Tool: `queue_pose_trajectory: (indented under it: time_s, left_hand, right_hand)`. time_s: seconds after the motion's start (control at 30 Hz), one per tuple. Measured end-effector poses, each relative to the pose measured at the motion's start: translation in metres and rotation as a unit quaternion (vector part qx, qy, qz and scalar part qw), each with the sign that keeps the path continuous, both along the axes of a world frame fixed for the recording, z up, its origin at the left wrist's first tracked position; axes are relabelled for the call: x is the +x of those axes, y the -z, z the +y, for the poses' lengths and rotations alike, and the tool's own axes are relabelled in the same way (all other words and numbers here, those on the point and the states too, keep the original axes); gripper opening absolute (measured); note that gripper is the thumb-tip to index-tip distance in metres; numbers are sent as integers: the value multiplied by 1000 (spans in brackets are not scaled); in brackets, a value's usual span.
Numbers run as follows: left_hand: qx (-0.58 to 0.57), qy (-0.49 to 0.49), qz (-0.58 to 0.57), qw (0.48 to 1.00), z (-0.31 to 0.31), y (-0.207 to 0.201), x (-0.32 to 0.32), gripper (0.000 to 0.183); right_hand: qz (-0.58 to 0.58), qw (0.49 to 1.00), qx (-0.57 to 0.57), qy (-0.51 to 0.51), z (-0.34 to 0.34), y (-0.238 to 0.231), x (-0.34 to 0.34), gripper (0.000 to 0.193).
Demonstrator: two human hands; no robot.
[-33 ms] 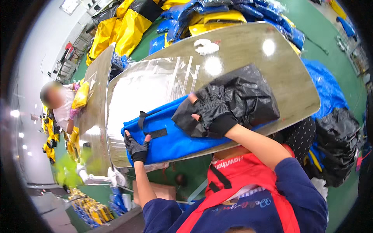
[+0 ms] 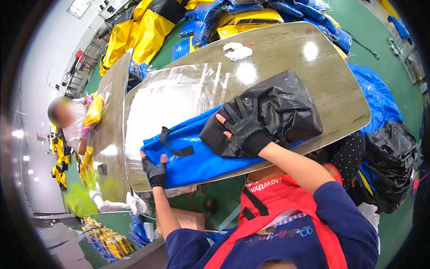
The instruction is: The person folds a blue and black item, places it into a clear plastic bag, and sets the bag on a table. This process is repeated multiple times with similar items.
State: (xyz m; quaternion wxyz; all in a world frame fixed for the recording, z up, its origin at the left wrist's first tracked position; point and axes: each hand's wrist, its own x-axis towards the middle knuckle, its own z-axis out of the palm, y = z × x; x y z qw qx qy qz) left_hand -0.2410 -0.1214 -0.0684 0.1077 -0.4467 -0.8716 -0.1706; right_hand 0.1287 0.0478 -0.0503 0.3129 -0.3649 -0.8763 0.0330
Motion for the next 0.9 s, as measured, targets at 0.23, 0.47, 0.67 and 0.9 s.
queue_pose_trajectory:
  time_s: [0.23,0.47,0.67,0.9]
  left_hand:
    - [-16,-91,-546,833,-59,-6,-56,98]
    - [155,97,-788,588,-7,-164,141,77]
    - [211,359,-629,657,192,-92,336,25]
    - [122,413,-465,773,291,6,484,66]
  right_hand:
    - [-185,961,-187,80,-3,12,-14,53]
    - [-22,992,-120,33,-14,38,0,47]
    - [-90,969,-225,-47,-36,26,27,43]
    - [-32,952,-277,-125,-43,57,79,40]
